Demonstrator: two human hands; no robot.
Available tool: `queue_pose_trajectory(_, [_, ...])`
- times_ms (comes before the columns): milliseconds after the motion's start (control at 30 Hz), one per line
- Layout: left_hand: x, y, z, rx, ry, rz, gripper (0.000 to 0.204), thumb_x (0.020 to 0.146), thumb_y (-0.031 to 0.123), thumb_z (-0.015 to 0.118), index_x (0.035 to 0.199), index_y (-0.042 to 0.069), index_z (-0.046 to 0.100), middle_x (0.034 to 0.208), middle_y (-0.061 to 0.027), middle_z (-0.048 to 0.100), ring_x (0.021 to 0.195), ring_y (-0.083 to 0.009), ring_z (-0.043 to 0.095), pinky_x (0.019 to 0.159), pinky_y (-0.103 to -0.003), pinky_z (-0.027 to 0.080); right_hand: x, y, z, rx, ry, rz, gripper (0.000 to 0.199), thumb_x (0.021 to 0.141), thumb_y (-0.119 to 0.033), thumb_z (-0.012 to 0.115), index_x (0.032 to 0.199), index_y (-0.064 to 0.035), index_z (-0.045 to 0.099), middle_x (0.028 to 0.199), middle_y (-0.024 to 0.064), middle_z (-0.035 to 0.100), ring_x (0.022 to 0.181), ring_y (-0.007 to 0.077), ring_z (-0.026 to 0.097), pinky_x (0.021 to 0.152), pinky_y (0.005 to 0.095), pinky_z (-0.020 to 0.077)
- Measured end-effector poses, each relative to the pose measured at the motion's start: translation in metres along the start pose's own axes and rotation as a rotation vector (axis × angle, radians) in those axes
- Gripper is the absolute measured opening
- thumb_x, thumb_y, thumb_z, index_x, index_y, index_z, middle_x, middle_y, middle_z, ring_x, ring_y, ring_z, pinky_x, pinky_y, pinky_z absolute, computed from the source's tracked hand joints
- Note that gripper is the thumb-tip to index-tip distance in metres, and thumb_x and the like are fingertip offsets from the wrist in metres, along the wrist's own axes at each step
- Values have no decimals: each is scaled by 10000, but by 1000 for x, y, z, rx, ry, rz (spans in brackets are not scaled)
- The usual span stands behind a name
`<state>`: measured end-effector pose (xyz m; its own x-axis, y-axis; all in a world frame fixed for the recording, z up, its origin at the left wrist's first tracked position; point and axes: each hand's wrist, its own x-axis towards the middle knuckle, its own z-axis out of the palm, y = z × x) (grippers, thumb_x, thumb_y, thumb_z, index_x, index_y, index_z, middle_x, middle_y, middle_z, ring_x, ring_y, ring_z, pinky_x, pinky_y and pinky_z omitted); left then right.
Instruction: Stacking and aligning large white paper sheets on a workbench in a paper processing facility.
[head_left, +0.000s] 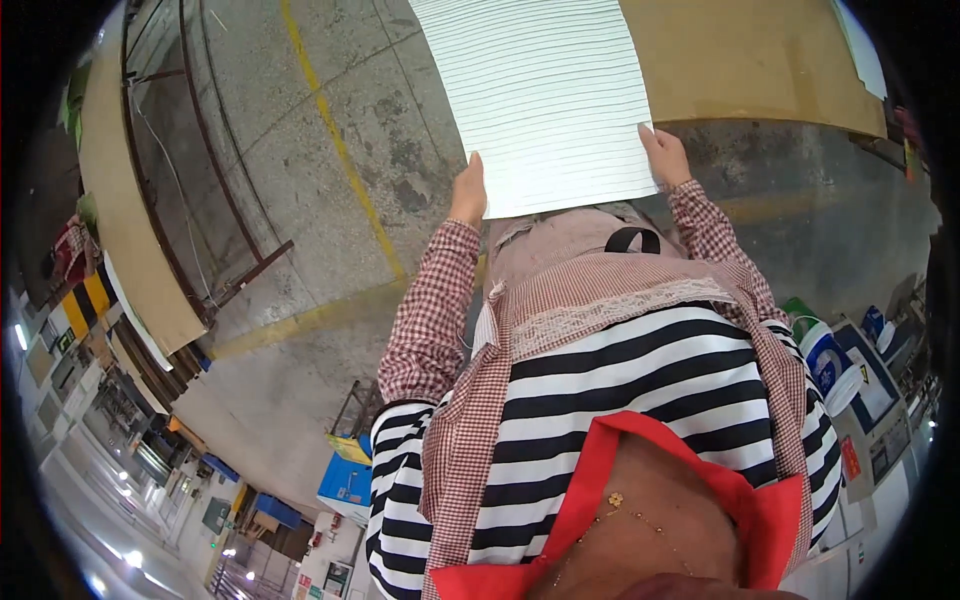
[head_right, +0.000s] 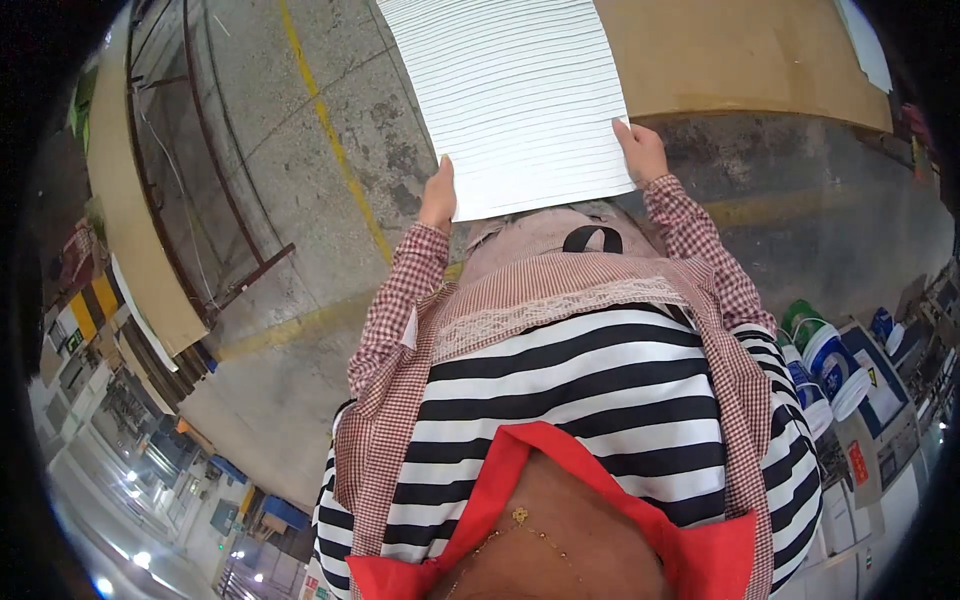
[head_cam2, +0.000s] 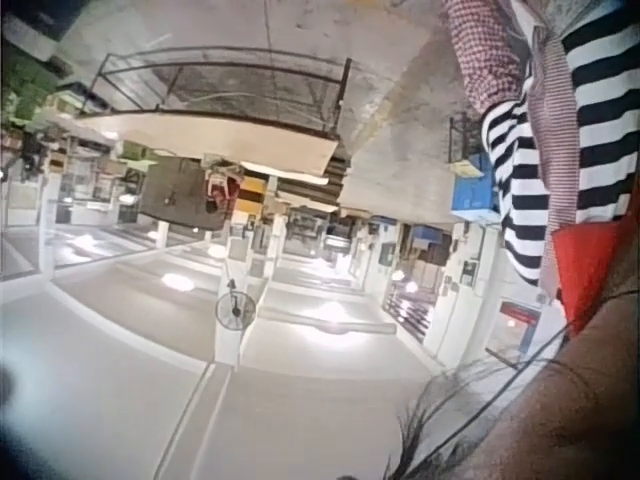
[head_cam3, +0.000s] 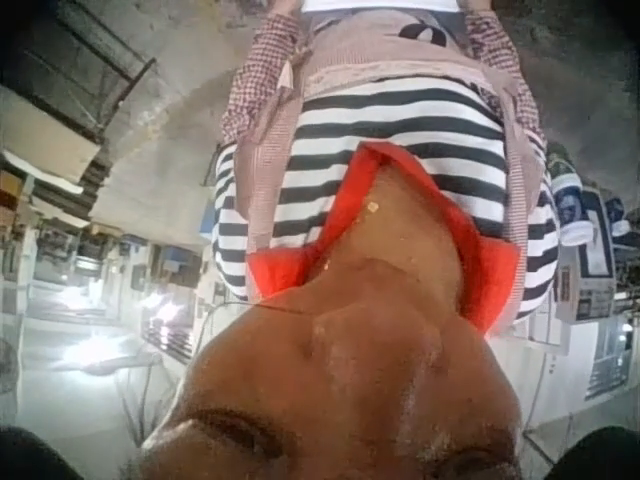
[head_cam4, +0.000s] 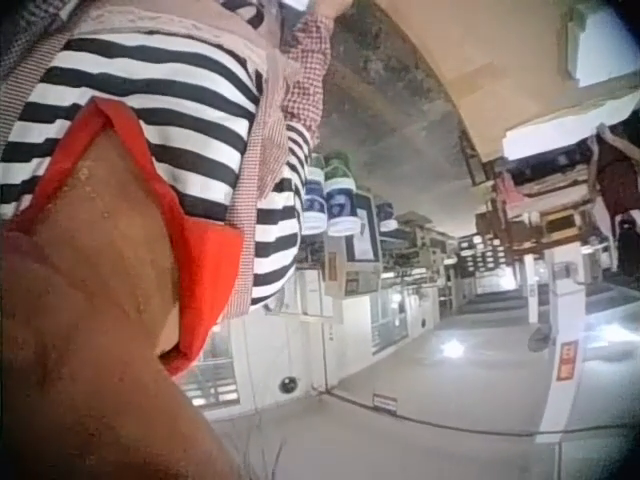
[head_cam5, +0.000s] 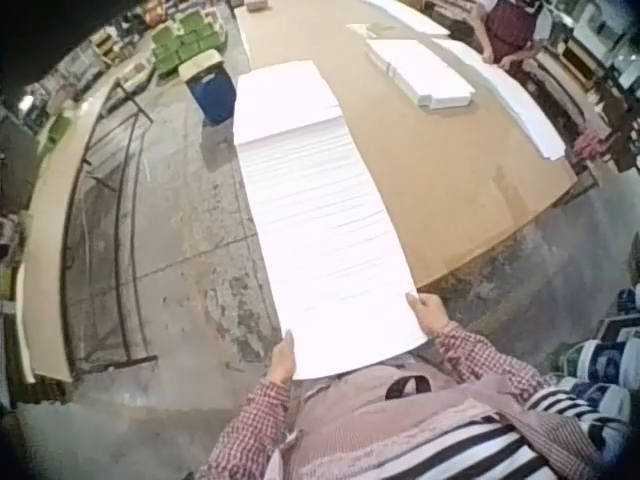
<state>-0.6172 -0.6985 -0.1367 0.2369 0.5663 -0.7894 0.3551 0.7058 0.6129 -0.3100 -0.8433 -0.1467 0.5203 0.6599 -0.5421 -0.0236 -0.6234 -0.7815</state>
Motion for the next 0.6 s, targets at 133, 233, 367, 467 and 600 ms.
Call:
queue_pose_trajectory(133, [-1, 1, 3, 103, 11, 106, 655, 950, 455, 250, 1236, -112, 411, 1253, -188, 484, 1140, -264, 467, 938, -319, 348, 3, -5, -1, 189, -31, 82, 421, 883, -361, 543, 885, 54, 617, 789, 36, 618, 712, 88, 524, 655, 243, 426])
queue_pose_trajectory(233, [-1, -1, 5, 50, 12, 68, 679, 945, 486, 226, 1261, -90, 400, 1267, -180, 475, 1171, -264, 448, 958, -310, 332, 2, -9, -11, 203, -55, 81, 399, 879, -370, 552, 866, 23, 621, 772, 19, 602, 722, 77, 508, 665, 234, 415])
queue_pose_trajectory(367, [0, 17, 3, -148, -54, 15, 665, 918, 548, 263, 1310, 23, 376, 1225, -125, 509, 1083, -216, 518, 878, -306, 417, -6, -2, -18, 357, 16, 211, 368, 861, -374, 578, 831, -9, 614, 730, 5, 582, 682, 80, 507, 632, 238, 418])
queue_pose_trajectory(467, [11, 49, -3, -189, -92, -70, 654, 918, 547, 264, 1284, 26, 417, 1185, -122, 543, 1046, -200, 541, 832, -307, 447, -17, 11, -17, 304, 201, 183, 322, 850, -344, 598, 836, -23, 617, 727, 5, 581, 678, 85, 517, 624, 238, 425])
queue_pose_trajectory(600, [35, 74, -1, -46, -97, -39, 613, 919, 544, 274, 1165, 27, 493, 957, -56, 541, 791, -142, 482, 648, -290, 383, -49, 22, -12, 107, 644, -32, 245, 838, -252, 615, 925, -23, 617, 809, 31, 598, 760, 103, 536, 703, 250, 438])
